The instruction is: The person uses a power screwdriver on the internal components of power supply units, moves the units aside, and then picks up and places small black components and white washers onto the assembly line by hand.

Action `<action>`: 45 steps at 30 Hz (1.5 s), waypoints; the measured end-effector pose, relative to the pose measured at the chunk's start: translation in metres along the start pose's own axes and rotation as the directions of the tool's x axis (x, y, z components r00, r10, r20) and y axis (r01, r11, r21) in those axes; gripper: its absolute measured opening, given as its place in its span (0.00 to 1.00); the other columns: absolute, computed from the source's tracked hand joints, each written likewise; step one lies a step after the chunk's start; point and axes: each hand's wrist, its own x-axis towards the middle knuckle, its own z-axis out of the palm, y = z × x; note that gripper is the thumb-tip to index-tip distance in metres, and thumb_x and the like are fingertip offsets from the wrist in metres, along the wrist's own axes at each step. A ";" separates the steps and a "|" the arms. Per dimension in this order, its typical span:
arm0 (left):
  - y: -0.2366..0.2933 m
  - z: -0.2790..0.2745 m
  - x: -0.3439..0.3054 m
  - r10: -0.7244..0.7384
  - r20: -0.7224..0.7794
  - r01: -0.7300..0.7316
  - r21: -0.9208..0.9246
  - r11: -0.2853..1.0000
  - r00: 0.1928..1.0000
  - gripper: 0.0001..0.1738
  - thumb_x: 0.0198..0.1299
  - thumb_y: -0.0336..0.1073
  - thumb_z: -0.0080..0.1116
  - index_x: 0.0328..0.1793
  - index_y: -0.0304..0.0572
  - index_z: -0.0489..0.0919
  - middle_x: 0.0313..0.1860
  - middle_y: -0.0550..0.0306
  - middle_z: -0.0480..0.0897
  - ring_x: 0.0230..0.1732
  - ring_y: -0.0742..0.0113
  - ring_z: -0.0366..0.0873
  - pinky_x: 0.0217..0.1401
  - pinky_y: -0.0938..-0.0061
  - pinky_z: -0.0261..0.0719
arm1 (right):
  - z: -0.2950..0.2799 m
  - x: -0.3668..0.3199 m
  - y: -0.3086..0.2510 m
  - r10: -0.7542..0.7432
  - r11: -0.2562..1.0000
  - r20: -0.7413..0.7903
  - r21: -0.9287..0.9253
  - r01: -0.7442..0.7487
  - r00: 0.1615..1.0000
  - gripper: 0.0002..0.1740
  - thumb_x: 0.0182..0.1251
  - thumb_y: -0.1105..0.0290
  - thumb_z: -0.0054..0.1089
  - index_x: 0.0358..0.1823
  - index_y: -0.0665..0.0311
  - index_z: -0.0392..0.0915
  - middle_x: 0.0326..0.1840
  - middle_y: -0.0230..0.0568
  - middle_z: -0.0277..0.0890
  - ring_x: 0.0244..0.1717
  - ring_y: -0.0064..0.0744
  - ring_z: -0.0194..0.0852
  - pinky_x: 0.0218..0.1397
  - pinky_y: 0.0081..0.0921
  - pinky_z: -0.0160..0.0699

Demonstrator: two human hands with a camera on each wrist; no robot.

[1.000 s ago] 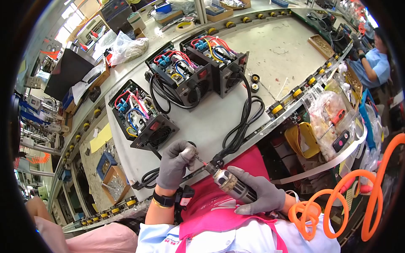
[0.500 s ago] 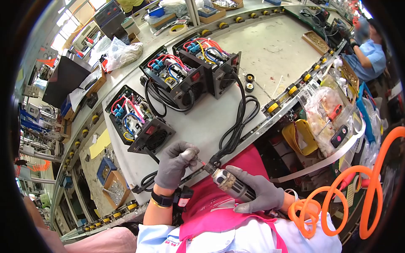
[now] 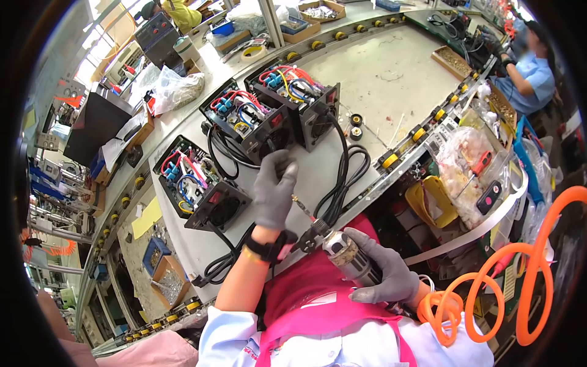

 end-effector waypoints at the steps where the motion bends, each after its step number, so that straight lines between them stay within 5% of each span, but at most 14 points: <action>1: 0.003 0.011 0.010 -0.008 0.016 0.008 0.030 1.000 1.000 0.27 0.65 0.37 0.61 0.68 0.36 0.70 0.60 0.42 0.78 0.54 0.52 0.81 0.55 0.61 0.80 | 0.003 -0.003 -0.005 0.051 0.992 -0.019 0.113 -0.048 0.999 0.62 0.49 0.67 0.81 0.81 0.69 0.45 0.71 0.43 0.66 0.67 0.28 0.67 0.71 0.27 0.64; 4: -0.012 0.050 0.040 0.168 -0.062 -0.100 0.586 0.804 0.984 0.35 0.61 0.37 0.62 0.73 0.36 0.63 0.64 0.35 0.73 0.63 0.42 0.75 0.66 0.59 0.73 | -0.006 -0.014 0.003 0.007 0.997 -0.040 0.082 -0.004 0.999 0.63 0.49 0.67 0.81 0.80 0.70 0.44 0.72 0.43 0.66 0.68 0.27 0.65 0.71 0.26 0.63; 5: -0.024 0.057 0.051 0.258 -0.108 -0.143 0.600 0.787 0.960 0.35 0.58 0.39 0.64 0.70 0.40 0.64 0.64 0.34 0.70 0.60 0.35 0.73 0.62 0.54 0.75 | -0.007 -0.018 0.005 -0.006 0.993 -0.051 0.120 0.012 0.999 0.63 0.49 0.67 0.81 0.80 0.71 0.44 0.72 0.42 0.65 0.68 0.26 0.64 0.72 0.26 0.61; 8: -0.026 0.061 0.071 0.194 -0.153 -0.063 0.606 0.793 0.969 0.26 0.60 0.40 0.64 0.62 0.42 0.68 0.58 0.36 0.74 0.55 0.37 0.75 0.55 0.52 0.75 | -0.012 -0.028 0.005 -0.024 0.992 -0.077 0.118 0.033 0.997 0.63 0.49 0.66 0.81 0.80 0.71 0.45 0.72 0.42 0.65 0.69 0.25 0.63 0.73 0.26 0.59; 9: -0.024 0.062 0.071 0.260 -0.152 -0.107 0.635 0.765 0.954 0.17 0.61 0.40 0.64 0.51 0.42 0.73 0.48 0.41 0.78 0.47 0.40 0.78 0.47 0.52 0.76 | -0.015 -0.031 0.006 -0.024 0.994 -0.084 0.100 0.032 0.996 0.63 0.49 0.65 0.81 0.80 0.71 0.45 0.72 0.41 0.65 0.70 0.25 0.62 0.73 0.25 0.58; 17: -0.045 0.059 0.074 0.247 -0.145 -0.218 0.188 0.958 0.958 0.10 0.59 0.30 0.66 0.40 0.38 0.74 0.30 0.50 0.77 0.30 0.54 0.74 0.36 0.65 0.75 | -0.031 -0.050 0.006 -0.037 0.997 -0.127 0.058 0.044 0.991 0.63 0.48 0.61 0.81 0.80 0.72 0.46 0.73 0.41 0.63 0.71 0.26 0.60 0.75 0.26 0.53; 21: -0.016 0.063 0.015 0.276 -0.033 -0.249 0.338 0.908 0.961 0.11 0.56 0.28 0.67 0.39 0.39 0.74 0.29 0.51 0.74 0.28 0.57 0.71 0.33 0.66 0.72 | -0.036 -0.055 0.006 -0.008 0.998 -0.141 0.060 0.016 0.990 0.63 0.48 0.60 0.81 0.80 0.72 0.46 0.73 0.42 0.63 0.71 0.27 0.60 0.76 0.26 0.52; 24: 0.008 0.063 -0.020 0.285 0.081 -0.293 0.403 0.867 0.955 0.14 0.56 0.29 0.71 0.40 0.38 0.74 0.26 0.58 0.74 0.29 0.70 0.69 0.33 0.72 0.70 | -0.040 -0.056 0.006 0.017 0.999 -0.142 -0.025 -0.021 0.990 0.63 0.48 0.57 0.80 0.79 0.73 0.47 0.74 0.45 0.61 0.72 0.30 0.59 0.76 0.28 0.51; 29: 0.020 0.057 -0.025 0.115 0.169 -0.170 0.364 0.916 0.979 0.12 0.55 0.28 0.68 0.43 0.39 0.77 0.33 0.51 0.78 0.33 0.56 0.77 0.37 0.65 0.76 | -0.046 -0.046 0.003 -0.006 0.990 -0.132 -0.140 -0.013 0.991 0.63 0.49 0.54 0.80 0.78 0.75 0.48 0.75 0.51 0.59 0.74 0.35 0.58 0.76 0.29 0.51; 32: 0.031 0.054 -0.030 0.385 0.133 -0.401 0.466 0.789 0.913 0.14 0.54 0.27 0.68 0.46 0.39 0.77 0.36 0.51 0.79 0.38 0.56 0.79 0.40 0.65 0.78 | -0.056 -0.037 0.003 -0.033 0.980 -0.119 -0.197 0.009 0.992 0.63 0.49 0.55 0.80 0.79 0.74 0.48 0.75 0.49 0.60 0.74 0.33 0.58 0.76 0.28 0.51; 33: 0.034 0.050 -0.030 0.413 0.125 -0.417 0.501 0.758 0.902 0.19 0.52 0.23 0.69 0.51 0.37 0.79 0.41 0.53 0.82 0.39 0.65 0.81 0.43 0.71 0.81 | -0.059 -0.033 0.003 -0.048 0.973 -0.107 -0.228 0.023 0.993 0.63 0.49 0.55 0.80 0.79 0.74 0.47 0.75 0.48 0.60 0.73 0.32 0.58 0.76 0.28 0.51; 36: 0.046 0.050 -0.031 0.412 0.143 -0.433 0.412 0.802 0.900 0.21 0.52 0.22 0.68 0.55 0.37 0.79 0.43 0.53 0.83 0.41 0.64 0.82 0.45 0.72 0.81 | -0.063 -0.023 -0.004 0.004 0.985 -0.103 -0.174 -0.022 0.995 0.62 0.49 0.57 0.80 0.79 0.73 0.47 0.74 0.44 0.62 0.72 0.29 0.59 0.76 0.26 0.52; 37: 0.051 0.051 -0.032 0.337 0.154 -0.371 0.376 0.849 0.929 0.22 0.52 0.24 0.67 0.56 0.39 0.79 0.48 0.49 0.83 0.45 0.52 0.81 0.49 0.65 0.80 | -0.061 -0.021 -0.004 0.000 0.993 -0.115 -0.116 -0.013 0.993 0.62 0.49 0.59 0.80 0.79 0.73 0.48 0.73 0.42 0.63 0.72 0.27 0.59 0.76 0.26 0.52; 45: 0.047 0.057 -0.020 0.363 0.199 -0.412 0.346 0.843 0.910 0.19 0.51 0.22 0.65 0.52 0.38 0.81 0.44 0.49 0.85 0.45 0.53 0.82 0.49 0.65 0.79 | -0.068 -0.016 -0.007 -0.005 0.986 -0.141 -0.164 -0.018 0.990 0.60 0.49 0.59 0.79 0.79 0.73 0.49 0.72 0.42 0.63 0.71 0.28 0.60 0.75 0.25 0.53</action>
